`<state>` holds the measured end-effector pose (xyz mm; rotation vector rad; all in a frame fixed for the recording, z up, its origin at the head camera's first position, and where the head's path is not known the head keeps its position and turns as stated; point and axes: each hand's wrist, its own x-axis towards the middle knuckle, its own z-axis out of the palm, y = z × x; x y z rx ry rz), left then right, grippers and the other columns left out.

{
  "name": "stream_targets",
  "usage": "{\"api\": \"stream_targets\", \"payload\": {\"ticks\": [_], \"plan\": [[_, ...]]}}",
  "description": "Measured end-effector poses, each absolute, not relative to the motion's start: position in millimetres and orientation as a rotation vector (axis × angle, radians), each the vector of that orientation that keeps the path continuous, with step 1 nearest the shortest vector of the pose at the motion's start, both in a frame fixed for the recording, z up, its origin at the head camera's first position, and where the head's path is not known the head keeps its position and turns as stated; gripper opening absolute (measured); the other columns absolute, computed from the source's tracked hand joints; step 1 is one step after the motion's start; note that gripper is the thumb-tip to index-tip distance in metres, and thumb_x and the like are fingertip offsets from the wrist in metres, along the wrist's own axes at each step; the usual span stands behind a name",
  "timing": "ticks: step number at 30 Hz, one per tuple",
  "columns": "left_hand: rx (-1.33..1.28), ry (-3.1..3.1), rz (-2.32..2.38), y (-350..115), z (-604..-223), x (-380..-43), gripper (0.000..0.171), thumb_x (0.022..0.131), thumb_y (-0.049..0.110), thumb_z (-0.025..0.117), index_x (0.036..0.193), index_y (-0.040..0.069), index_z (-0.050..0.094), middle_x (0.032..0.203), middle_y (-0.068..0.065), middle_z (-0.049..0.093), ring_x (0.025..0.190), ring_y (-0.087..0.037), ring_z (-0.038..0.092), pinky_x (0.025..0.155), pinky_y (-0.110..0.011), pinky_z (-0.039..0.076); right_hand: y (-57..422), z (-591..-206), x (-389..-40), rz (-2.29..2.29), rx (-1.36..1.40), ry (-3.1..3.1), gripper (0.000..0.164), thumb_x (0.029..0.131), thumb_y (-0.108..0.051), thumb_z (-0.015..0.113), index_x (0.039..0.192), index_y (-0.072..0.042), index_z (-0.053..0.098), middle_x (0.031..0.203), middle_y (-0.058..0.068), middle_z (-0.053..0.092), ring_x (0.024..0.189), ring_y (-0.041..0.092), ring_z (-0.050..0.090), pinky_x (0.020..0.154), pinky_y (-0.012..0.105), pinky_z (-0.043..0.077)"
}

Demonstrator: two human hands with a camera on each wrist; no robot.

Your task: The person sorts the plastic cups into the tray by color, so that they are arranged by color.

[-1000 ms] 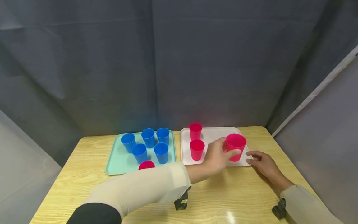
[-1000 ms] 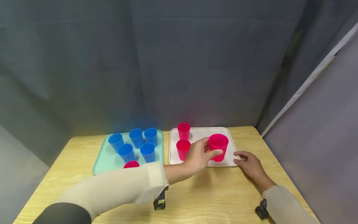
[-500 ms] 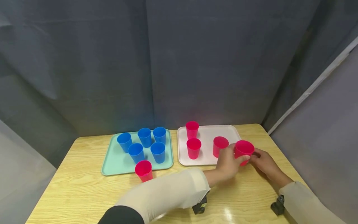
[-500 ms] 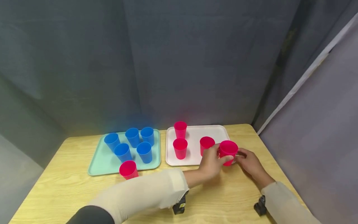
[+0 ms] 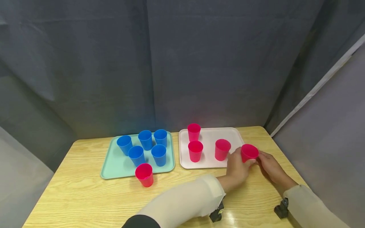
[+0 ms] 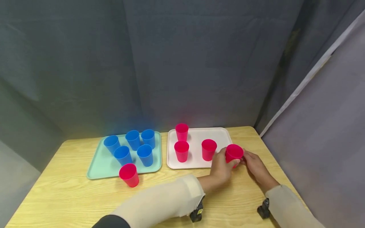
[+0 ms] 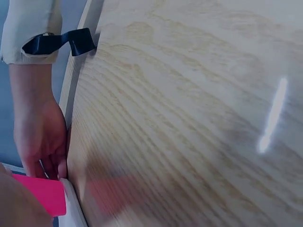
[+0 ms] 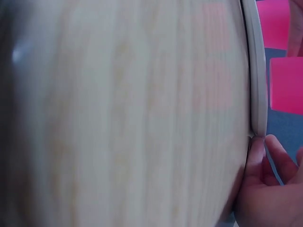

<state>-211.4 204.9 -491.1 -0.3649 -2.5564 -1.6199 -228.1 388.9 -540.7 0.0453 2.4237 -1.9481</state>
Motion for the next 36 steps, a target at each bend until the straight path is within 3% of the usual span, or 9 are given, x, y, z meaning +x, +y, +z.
{"api": "stream_targets", "payload": {"ticks": [3, 7, 14, 19, 21, 26, 28, 33, 36], "plan": [[-0.303, -2.524, -1.64, 210, -496, -215, 0.037, 0.086, 0.019, 0.085, 0.118, 0.012, 0.068, 0.107, 0.005, 0.072, 0.103, -0.008, 0.064, 0.094, -0.021, 0.051, 390, -542, -229, -2.052, 0.021, 2.342, 0.061, 0.112, -0.039, 0.04, 0.139, 0.014, 0.052, 0.105, -0.022, 0.066, 0.099, -0.007, 0.059, 0.088, 0.012, 0.052], [-0.253, -2.491, -1.68, 214, -501, -221, 0.037, 0.088, 0.015, 0.083, 0.12, 0.009, 0.066, 0.107, 0.003, 0.071, 0.104, -0.01, 0.064, 0.096, -0.022, 0.052, 389, -545, -230, -2.013, 0.029, 2.385, 0.042, 0.11, -0.022, 0.05, 0.132, 0.013, 0.056, 0.102, -0.018, 0.066, 0.095, -0.006, 0.061, 0.086, 0.012, 0.053], [-0.155, -2.494, -1.625, 221, -508, -229, 0.048, 0.089, 0.017, 0.082, 0.131, 0.004, 0.061, 0.114, -0.005, 0.072, 0.111, -0.018, 0.067, 0.1, -0.027, 0.052, 384, -545, -229, -1.861, 0.042, 2.48, 0.054, 0.103, -0.009, 0.062, 0.144, 0.018, 0.041, 0.12, 0.007, 0.067, 0.098, -0.006, 0.063, 0.088, 0.016, 0.055], [-0.095, -2.48, -1.625, 225, -510, -232, 0.052, 0.088, 0.016, 0.082, 0.134, 0.005, 0.059, 0.112, -0.007, 0.073, 0.109, -0.022, 0.068, 0.099, -0.029, 0.053, 384, -545, -229, -1.882, 0.022, 2.472, 0.054, 0.103, -0.006, 0.062, 0.145, 0.019, 0.039, 0.114, 0.001, 0.066, 0.098, -0.004, 0.063, 0.087, 0.017, 0.055], [-0.074, -2.478, -1.63, 227, -511, -232, 0.052, 0.088, 0.016, 0.082, 0.133, 0.006, 0.059, 0.112, -0.007, 0.074, 0.109, -0.022, 0.068, 0.098, -0.03, 0.053, 384, -545, -230, -1.869, 0.011, 2.495, 0.053, 0.102, -0.006, 0.062, 0.144, 0.019, 0.04, 0.114, 0.003, 0.067, 0.098, -0.003, 0.064, 0.087, 0.016, 0.055], [-0.028, -2.5, -1.639, 228, -510, -233, 0.056, 0.089, 0.019, 0.082, 0.138, 0.007, 0.057, 0.118, -0.008, 0.072, 0.114, -0.024, 0.066, 0.102, -0.032, 0.052, 382, -543, -230, -1.705, -0.013, 2.618, 0.048, 0.103, -0.013, 0.063, 0.14, 0.015, 0.051, 0.128, 0.026, 0.065, 0.099, -0.004, 0.062, 0.086, 0.013, 0.052], [-0.008, -2.525, -1.646, 227, -508, -232, 0.059, 0.09, 0.02, 0.081, 0.141, 0.006, 0.055, 0.121, -0.009, 0.071, 0.117, -0.025, 0.064, 0.104, -0.032, 0.05, 381, -542, -230, -1.627, -0.008, 2.659, 0.048, 0.103, -0.018, 0.064, 0.139, 0.013, 0.055, 0.133, 0.03, 0.062, 0.1, -0.004, 0.06, 0.086, 0.012, 0.05], [0.04, -2.585, -1.684, 227, -504, -229, 0.069, 0.089, 0.025, 0.082, 0.146, 0.006, 0.05, 0.127, -0.011, 0.067, 0.123, -0.025, 0.061, 0.108, -0.033, 0.048, 381, -539, -228, -1.57, 0.021, 2.694, 0.049, 0.102, -0.019, 0.066, 0.137, 0.013, 0.056, 0.131, 0.028, 0.064, 0.098, -0.006, 0.059, 0.084, 0.012, 0.051], [0.031, -2.577, -1.702, 227, -505, -225, 0.073, 0.087, 0.026, 0.084, 0.147, 0.005, 0.049, 0.13, -0.012, 0.065, 0.125, -0.025, 0.059, 0.108, -0.033, 0.048, 382, -541, -228, -1.653, 0.002, 2.644, 0.048, 0.102, -0.013, 0.065, 0.138, 0.016, 0.053, 0.123, 0.019, 0.068, 0.095, -0.005, 0.061, 0.084, 0.014, 0.053]]}}
